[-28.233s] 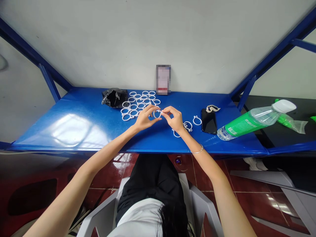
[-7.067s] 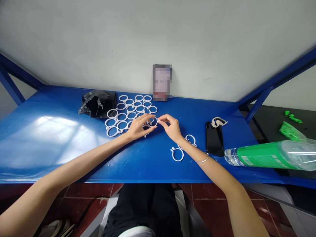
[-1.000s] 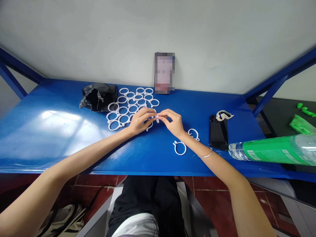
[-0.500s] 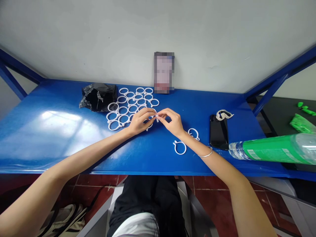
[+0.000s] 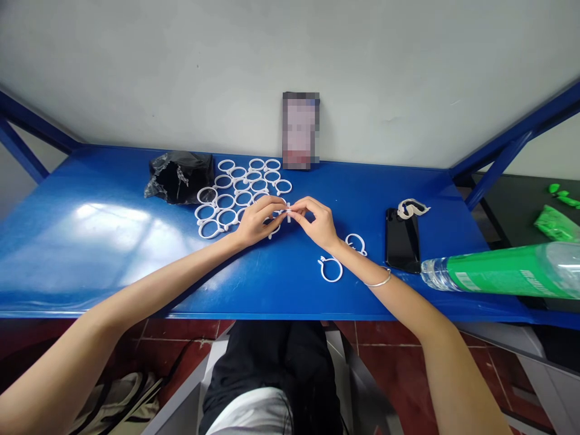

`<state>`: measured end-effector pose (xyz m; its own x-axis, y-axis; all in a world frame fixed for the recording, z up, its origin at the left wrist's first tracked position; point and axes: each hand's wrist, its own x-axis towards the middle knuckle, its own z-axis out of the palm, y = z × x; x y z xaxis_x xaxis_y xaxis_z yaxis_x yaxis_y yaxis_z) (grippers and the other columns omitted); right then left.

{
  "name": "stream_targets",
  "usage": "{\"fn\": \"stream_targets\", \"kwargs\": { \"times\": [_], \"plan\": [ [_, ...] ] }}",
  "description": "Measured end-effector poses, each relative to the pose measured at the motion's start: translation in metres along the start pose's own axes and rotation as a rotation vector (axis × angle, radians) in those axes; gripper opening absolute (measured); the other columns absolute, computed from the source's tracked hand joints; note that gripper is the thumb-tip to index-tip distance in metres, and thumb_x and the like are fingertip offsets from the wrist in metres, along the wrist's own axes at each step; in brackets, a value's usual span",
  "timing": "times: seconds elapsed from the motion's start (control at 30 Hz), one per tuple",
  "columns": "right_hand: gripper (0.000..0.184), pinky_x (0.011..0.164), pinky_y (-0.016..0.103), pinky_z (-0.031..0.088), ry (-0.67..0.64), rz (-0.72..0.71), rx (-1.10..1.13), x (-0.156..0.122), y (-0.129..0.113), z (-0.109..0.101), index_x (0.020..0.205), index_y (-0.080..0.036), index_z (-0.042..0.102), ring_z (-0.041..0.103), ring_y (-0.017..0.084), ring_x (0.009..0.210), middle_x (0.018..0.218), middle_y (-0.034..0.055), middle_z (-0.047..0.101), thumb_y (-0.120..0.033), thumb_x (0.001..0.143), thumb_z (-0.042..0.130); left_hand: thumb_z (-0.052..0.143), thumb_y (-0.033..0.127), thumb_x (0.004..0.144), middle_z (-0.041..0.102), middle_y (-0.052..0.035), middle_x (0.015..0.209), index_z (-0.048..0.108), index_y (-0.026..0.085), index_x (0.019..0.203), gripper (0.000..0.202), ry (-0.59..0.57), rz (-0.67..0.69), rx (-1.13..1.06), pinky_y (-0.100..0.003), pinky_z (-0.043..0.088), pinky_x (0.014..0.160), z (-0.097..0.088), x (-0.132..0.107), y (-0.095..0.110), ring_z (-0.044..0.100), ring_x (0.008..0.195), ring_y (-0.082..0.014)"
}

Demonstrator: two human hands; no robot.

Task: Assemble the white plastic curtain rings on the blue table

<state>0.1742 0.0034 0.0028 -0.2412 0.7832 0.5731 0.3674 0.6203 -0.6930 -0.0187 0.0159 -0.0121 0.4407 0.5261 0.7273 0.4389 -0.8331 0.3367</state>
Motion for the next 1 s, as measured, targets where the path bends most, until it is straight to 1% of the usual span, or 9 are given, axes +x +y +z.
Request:
{"fn": "stream_targets", "kwargs": {
  "times": [0.2,0.43,0.67,0.87,1.0],
  "plan": [
    [0.014,0.065,0.031,0.056,0.001,0.028,0.018,-0.0002,0.0007,0.0002,0.083,-0.023,0.07,0.067,0.017,0.073,0.083,0.0031,0.072,-0.036,0.088,0.069,0.052,0.023,0.098,0.068,-0.0098,0.098,0.061,0.016,0.104,0.013,0.035,0.029,-0.009,-0.024,0.055,0.07,0.0009,0.0006,0.0002,0.065,0.089,-0.0157],
    [0.012,0.066,0.031,0.055,-0.005,0.035,0.042,0.0005,-0.0005,-0.0003,0.084,-0.022,0.071,0.067,0.017,0.074,0.084,0.0035,0.072,-0.034,0.088,0.07,0.051,0.026,0.099,0.068,-0.0095,0.098,0.061,0.017,0.102,0.015,0.007,0.001,-0.011,-0.025,0.055,0.071,0.0008,0.0005,-0.0004,0.066,0.089,-0.0155],
    [0.012,0.066,0.031,0.056,-0.01,0.024,0.043,0.0006,0.0001,-0.0003,0.086,-0.022,0.071,0.068,0.017,0.074,0.085,0.0039,0.072,-0.033,0.089,0.068,0.051,0.025,0.099,0.068,-0.0096,0.097,0.061,0.016,0.103,0.014,0.012,0.005,-0.008,-0.025,0.054,0.07,0.0007,0.0006,-0.0003,0.065,0.087,-0.015],
    [0.016,0.066,0.031,0.056,-0.022,0.027,0.009,0.0012,-0.0004,-0.0005,0.084,-0.022,0.071,0.068,0.018,0.075,0.084,0.0041,0.072,-0.037,0.09,0.066,0.051,0.024,0.099,0.068,-0.0091,0.096,0.061,0.016,0.102,0.013,0.024,0.03,-0.006,-0.024,0.052,0.068,0.0018,-0.0007,-0.0019,0.065,0.086,-0.0147],
    [0.017,0.065,0.031,0.056,-0.027,0.028,-0.002,0.0013,-0.0006,-0.0006,0.084,-0.022,0.07,0.068,0.018,0.075,0.084,0.0041,0.072,-0.038,0.091,0.065,0.049,0.027,0.1,0.068,-0.0092,0.097,0.061,0.017,0.102,0.016,-0.009,-0.006,-0.034,-0.024,0.052,0.07,0.0019,-0.001,-0.0023,0.064,0.088,-0.0148]
  ]
}}
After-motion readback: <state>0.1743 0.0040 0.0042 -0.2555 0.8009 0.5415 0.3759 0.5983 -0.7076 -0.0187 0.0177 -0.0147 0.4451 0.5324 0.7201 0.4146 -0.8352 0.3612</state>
